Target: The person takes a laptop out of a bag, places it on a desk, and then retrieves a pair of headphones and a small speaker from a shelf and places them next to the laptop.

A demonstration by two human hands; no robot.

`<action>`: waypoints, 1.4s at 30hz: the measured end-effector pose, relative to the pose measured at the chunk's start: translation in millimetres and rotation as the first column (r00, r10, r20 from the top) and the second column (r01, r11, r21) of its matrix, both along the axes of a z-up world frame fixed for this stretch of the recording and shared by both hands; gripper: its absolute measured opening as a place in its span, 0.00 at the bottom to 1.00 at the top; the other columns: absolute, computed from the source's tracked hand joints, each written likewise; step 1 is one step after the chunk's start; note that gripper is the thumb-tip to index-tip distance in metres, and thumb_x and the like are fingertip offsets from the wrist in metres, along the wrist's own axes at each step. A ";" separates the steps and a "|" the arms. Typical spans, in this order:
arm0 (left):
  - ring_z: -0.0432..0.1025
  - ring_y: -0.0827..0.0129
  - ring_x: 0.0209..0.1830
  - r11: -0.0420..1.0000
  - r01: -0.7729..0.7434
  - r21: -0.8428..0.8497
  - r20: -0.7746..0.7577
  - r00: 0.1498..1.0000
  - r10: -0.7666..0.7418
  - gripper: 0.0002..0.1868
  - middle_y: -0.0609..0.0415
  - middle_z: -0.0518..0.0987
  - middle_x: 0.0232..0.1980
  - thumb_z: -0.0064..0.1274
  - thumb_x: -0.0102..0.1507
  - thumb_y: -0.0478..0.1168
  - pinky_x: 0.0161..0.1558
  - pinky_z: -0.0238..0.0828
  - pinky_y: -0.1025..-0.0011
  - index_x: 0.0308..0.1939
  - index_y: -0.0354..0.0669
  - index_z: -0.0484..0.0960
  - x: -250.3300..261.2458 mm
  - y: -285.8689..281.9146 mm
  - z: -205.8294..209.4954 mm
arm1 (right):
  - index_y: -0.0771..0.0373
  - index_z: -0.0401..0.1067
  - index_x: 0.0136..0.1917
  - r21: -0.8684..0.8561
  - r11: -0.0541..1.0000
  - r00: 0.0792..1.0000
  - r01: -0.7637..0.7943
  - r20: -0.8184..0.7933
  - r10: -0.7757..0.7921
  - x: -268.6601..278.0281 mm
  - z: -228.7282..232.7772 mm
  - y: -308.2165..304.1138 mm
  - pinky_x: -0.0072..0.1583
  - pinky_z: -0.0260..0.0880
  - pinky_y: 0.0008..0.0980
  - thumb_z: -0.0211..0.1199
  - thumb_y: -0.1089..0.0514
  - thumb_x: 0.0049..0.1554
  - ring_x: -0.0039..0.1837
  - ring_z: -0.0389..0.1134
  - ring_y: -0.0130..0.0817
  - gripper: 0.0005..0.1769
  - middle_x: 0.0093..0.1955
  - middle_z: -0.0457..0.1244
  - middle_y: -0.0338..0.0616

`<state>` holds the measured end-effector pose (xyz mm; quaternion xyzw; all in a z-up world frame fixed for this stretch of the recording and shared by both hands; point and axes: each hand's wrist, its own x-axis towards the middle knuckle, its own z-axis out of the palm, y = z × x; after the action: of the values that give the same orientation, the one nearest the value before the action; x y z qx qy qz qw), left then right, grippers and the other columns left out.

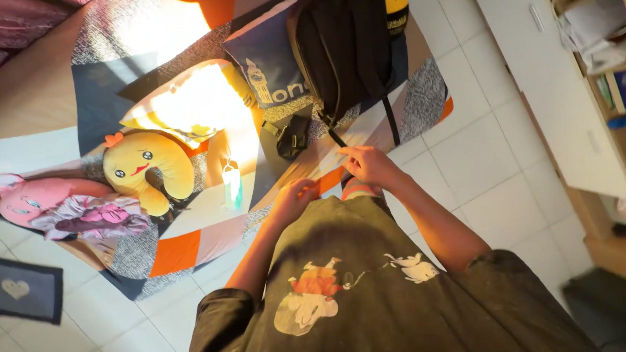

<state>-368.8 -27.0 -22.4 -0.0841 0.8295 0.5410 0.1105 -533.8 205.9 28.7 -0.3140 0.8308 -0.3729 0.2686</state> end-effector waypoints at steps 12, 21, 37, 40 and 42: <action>0.81 0.61 0.43 0.908 -0.414 0.069 0.163 0.902 0.399 0.13 0.48 0.82 0.49 0.56 0.63 0.38 0.45 0.78 0.66 0.52 0.42 0.82 -43.4 83.1 39.9 | 0.61 0.65 0.72 -0.068 0.997 0.999 -0.041 0.013 0.042 -198.0 -66.4 -59.4 0.53 0.75 0.38 0.64 0.61 0.57 0.46 0.74 0.40 0.30 0.65 0.64 0.52; 0.80 0.62 0.38 0.874 -0.476 0.095 0.375 0.831 0.411 0.12 0.49 0.80 0.53 0.53 0.65 0.38 0.40 0.79 0.68 0.52 0.42 0.81 -94.8 94.1 83.8 | 0.59 0.59 0.77 -0.020 0.999 0.964 -0.026 -0.264 0.019 -232.9 -110.8 -86.2 0.58 0.73 0.40 0.67 0.61 0.57 0.60 0.69 0.53 0.37 0.74 0.55 0.55; 0.78 0.57 0.40 0.884 -0.468 -0.011 0.316 0.837 0.447 0.11 0.47 0.82 0.52 0.54 0.66 0.39 0.42 0.76 0.65 0.52 0.43 0.83 -89.5 101.3 49.2 | 0.54 0.59 0.71 0.491 0.871 0.927 -0.027 -0.315 0.206 -307.9 -135.8 -132.6 0.51 0.62 0.50 0.79 0.38 0.51 0.39 0.71 0.46 0.45 0.33 0.68 0.42; 0.80 0.57 0.36 0.865 -0.501 0.032 0.435 0.786 0.440 0.12 0.47 0.80 0.53 0.53 0.65 0.39 0.43 0.76 0.66 0.51 0.43 0.82 -89.6 99.0 32.3 | 0.56 0.65 0.59 0.482 0.876 0.828 -0.012 -0.486 0.279 -299.1 -123.9 -124.9 0.48 0.60 0.48 0.79 0.35 0.45 0.37 0.72 0.44 0.39 0.29 0.67 0.40; 0.78 0.54 0.46 0.897 -0.440 -0.032 0.272 0.860 0.432 0.12 0.45 0.82 0.51 0.56 0.64 0.38 0.47 0.75 0.64 0.51 0.42 0.84 -87.0 96.2 10.3 | 0.55 0.71 0.51 0.464 0.886 0.794 -0.030 -0.528 0.303 -292.0 -110.0 -117.9 0.50 0.59 0.48 0.79 0.35 0.44 0.36 0.72 0.44 0.32 0.28 0.67 0.40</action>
<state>-455.8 69.2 -12.1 -0.3413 0.7573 0.5479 0.0997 -825.8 88.0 -81.2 -0.4196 0.9020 -0.0382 0.0945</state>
